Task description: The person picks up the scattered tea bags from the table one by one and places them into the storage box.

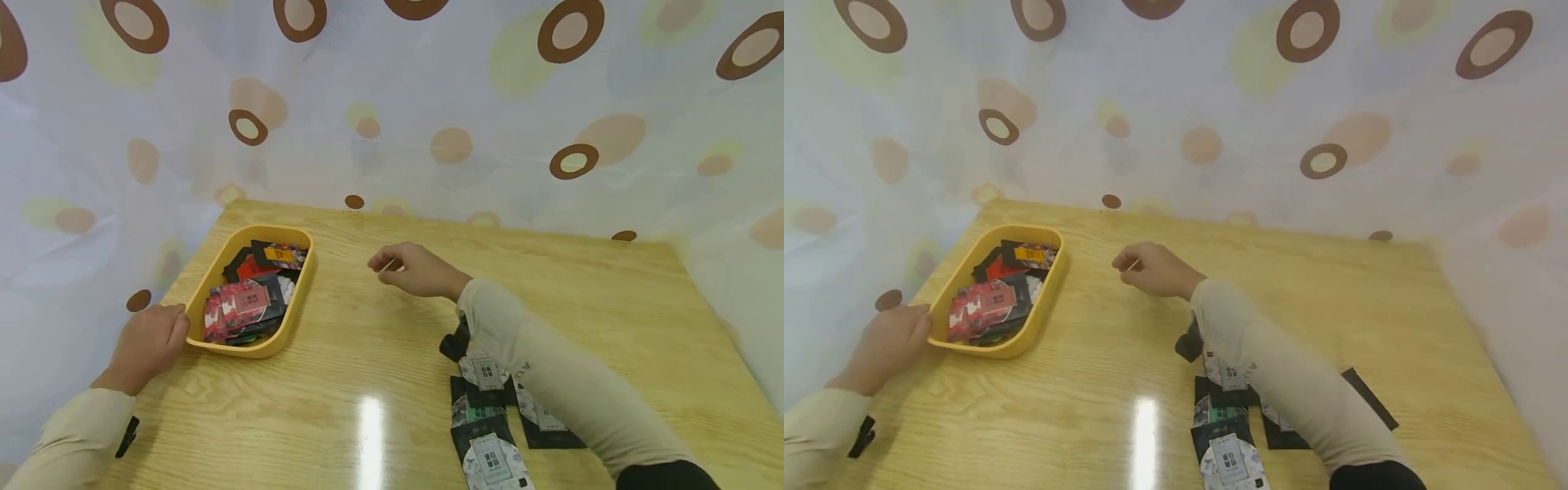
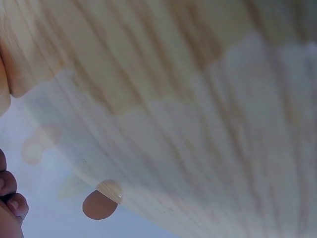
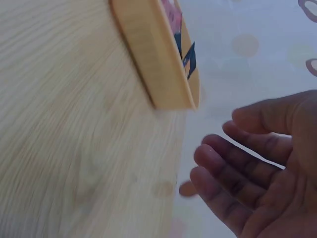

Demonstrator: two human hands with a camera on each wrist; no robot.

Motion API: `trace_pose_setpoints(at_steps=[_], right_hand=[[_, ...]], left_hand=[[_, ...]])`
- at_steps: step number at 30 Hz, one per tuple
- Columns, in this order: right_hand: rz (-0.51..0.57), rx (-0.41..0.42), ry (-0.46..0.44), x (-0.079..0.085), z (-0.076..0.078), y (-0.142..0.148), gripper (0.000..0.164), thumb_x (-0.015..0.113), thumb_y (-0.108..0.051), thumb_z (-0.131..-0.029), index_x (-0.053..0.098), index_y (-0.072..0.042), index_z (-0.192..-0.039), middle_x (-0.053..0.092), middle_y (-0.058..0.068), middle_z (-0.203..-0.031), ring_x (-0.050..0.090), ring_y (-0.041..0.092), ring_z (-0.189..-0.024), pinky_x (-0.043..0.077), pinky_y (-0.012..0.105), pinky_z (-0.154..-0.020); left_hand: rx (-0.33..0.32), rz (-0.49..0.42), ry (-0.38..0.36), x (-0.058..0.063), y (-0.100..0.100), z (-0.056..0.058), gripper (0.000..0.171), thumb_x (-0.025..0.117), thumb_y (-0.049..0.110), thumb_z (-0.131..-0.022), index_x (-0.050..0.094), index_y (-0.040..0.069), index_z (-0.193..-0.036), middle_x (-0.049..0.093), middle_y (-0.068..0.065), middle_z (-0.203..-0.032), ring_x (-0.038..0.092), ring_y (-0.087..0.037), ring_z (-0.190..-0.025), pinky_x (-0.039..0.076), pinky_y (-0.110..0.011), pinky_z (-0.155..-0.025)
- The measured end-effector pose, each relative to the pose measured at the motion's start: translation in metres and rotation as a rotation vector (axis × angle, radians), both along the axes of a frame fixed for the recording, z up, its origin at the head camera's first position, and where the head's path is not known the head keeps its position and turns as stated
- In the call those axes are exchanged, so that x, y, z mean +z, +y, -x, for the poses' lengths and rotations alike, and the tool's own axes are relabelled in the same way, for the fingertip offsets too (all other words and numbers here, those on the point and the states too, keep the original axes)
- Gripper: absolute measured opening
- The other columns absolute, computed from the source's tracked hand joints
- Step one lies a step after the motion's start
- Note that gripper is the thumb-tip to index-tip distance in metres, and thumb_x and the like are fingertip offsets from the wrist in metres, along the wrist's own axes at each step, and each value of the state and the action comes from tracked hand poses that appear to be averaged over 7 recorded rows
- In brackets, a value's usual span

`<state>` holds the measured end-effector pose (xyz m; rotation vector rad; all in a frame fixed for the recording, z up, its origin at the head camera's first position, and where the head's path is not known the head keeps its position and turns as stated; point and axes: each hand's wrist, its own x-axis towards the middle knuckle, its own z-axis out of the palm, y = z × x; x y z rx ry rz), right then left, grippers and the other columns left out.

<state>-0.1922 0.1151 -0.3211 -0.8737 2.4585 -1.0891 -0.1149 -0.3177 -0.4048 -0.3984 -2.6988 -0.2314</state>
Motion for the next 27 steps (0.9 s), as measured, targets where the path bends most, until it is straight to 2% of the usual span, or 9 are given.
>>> trace_pose_setpoints(at_steps=[5, 11, 14, 16, 18, 20, 21, 24, 27], right_hand=[[-0.119, 0.0, 0.03, -0.005, -0.02, 0.053, 0.029, 0.054, -0.017, -0.094, 0.058, -0.01, -0.121, 0.061, 0.009, -0.12, 0.061, 0.021, -0.107, 0.05, 0.035, -0.091], [-0.237, -0.043, 0.072, -0.023, -0.043, 0.102, 0.03, 0.052, -0.012, -0.094, 0.057, -0.003, -0.122, 0.06, 0.016, -0.121, 0.062, 0.025, -0.105, 0.051, 0.038, -0.087], [-0.318, -0.106, 0.094, -0.032, -0.055, 0.119, 0.026, 0.052, -0.011, -0.093, 0.06, 0.0, -0.115, 0.065, 0.015, -0.11, 0.064, 0.024, -0.096, 0.052, 0.039, -0.081], [-0.376, -0.169, 0.076, -0.037, -0.064, 0.126, 0.02, 0.054, -0.015, -0.092, 0.065, -0.002, -0.103, 0.067, 0.011, -0.094, 0.063, 0.019, -0.079, 0.052, 0.036, -0.07], [-0.451, -0.241, 0.051, -0.042, -0.074, 0.129, 0.023, 0.057, -0.026, -0.091, 0.066, -0.006, -0.081, 0.062, 0.002, -0.07, 0.054, 0.012, -0.059, 0.045, 0.03, -0.055], [-0.542, -0.312, 0.016, -0.048, -0.084, 0.13, 0.04, 0.06, -0.043, -0.087, 0.057, -0.013, -0.061, 0.047, -0.004, -0.052, 0.039, 0.009, -0.046, 0.033, 0.025, -0.045], [-0.592, -0.342, 0.007, -0.051, -0.088, 0.13, 0.047, 0.06, -0.052, -0.084, 0.051, -0.015, -0.056, 0.039, -0.005, -0.048, 0.034, 0.009, -0.043, 0.028, 0.024, -0.043], [-0.72, -0.405, 0.002, -0.062, -0.096, 0.128, 0.063, 0.057, -0.075, -0.069, 0.038, -0.018, -0.051, 0.027, -0.007, -0.046, 0.026, 0.008, -0.041, 0.021, 0.023, -0.041], [-0.749, -0.423, 0.011, -0.069, -0.098, 0.125, 0.066, 0.058, -0.08, -0.062, 0.035, -0.018, -0.054, 0.025, -0.007, -0.049, 0.025, 0.009, -0.043, 0.02, 0.024, -0.042]], left_hand=[[0.006, 0.004, -0.025, 0.002, -0.001, 0.001, 0.033, 0.035, 0.011, -0.091, 0.036, 0.014, -0.058, 0.03, 0.002, -0.052, 0.027, -0.011, -0.05, 0.021, -0.024, -0.05], [0.001, 0.002, -0.022, 0.001, -0.002, 0.001, 0.034, 0.035, 0.011, -0.092, 0.036, 0.014, -0.058, 0.03, 0.002, -0.052, 0.026, -0.011, -0.05, 0.021, -0.024, -0.05], [-0.003, -0.003, -0.022, 0.0, -0.002, 0.001, 0.035, 0.035, 0.011, -0.092, 0.036, 0.014, -0.058, 0.029, 0.002, -0.051, 0.025, -0.011, -0.049, 0.02, -0.024, -0.049], [-0.006, -0.005, -0.018, 0.0, -0.002, 0.002, 0.035, 0.035, 0.011, -0.092, 0.036, 0.014, -0.058, 0.029, 0.002, -0.051, 0.024, -0.011, -0.049, 0.02, -0.024, -0.049], [-0.01, -0.007, -0.012, 0.0, -0.002, 0.002, 0.035, 0.035, 0.011, -0.092, 0.036, 0.014, -0.057, 0.029, 0.002, -0.051, 0.024, -0.011, -0.049, 0.02, -0.024, -0.049], [-0.013, -0.007, -0.006, 0.001, -0.002, 0.001, 0.035, 0.035, 0.01, -0.092, 0.035, 0.014, -0.057, 0.029, 0.003, -0.051, 0.023, -0.011, -0.049, 0.02, -0.024, -0.049], [-0.015, -0.008, -0.005, 0.001, -0.002, 0.002, 0.035, 0.035, 0.01, -0.092, 0.035, 0.014, -0.057, 0.029, 0.003, -0.051, 0.023, -0.011, -0.049, 0.02, -0.024, -0.049], [-0.01, -0.004, -0.007, 0.001, -0.001, 0.001, 0.034, 0.035, 0.011, -0.092, 0.036, 0.014, -0.058, 0.029, 0.003, -0.051, 0.024, -0.011, -0.049, 0.02, -0.024, -0.049], [-0.003, 0.001, -0.015, 0.001, -0.002, 0.001, 0.034, 0.034, 0.011, -0.092, 0.037, 0.013, -0.058, 0.03, 0.002, -0.051, 0.026, -0.011, -0.05, 0.02, -0.024, -0.05]])
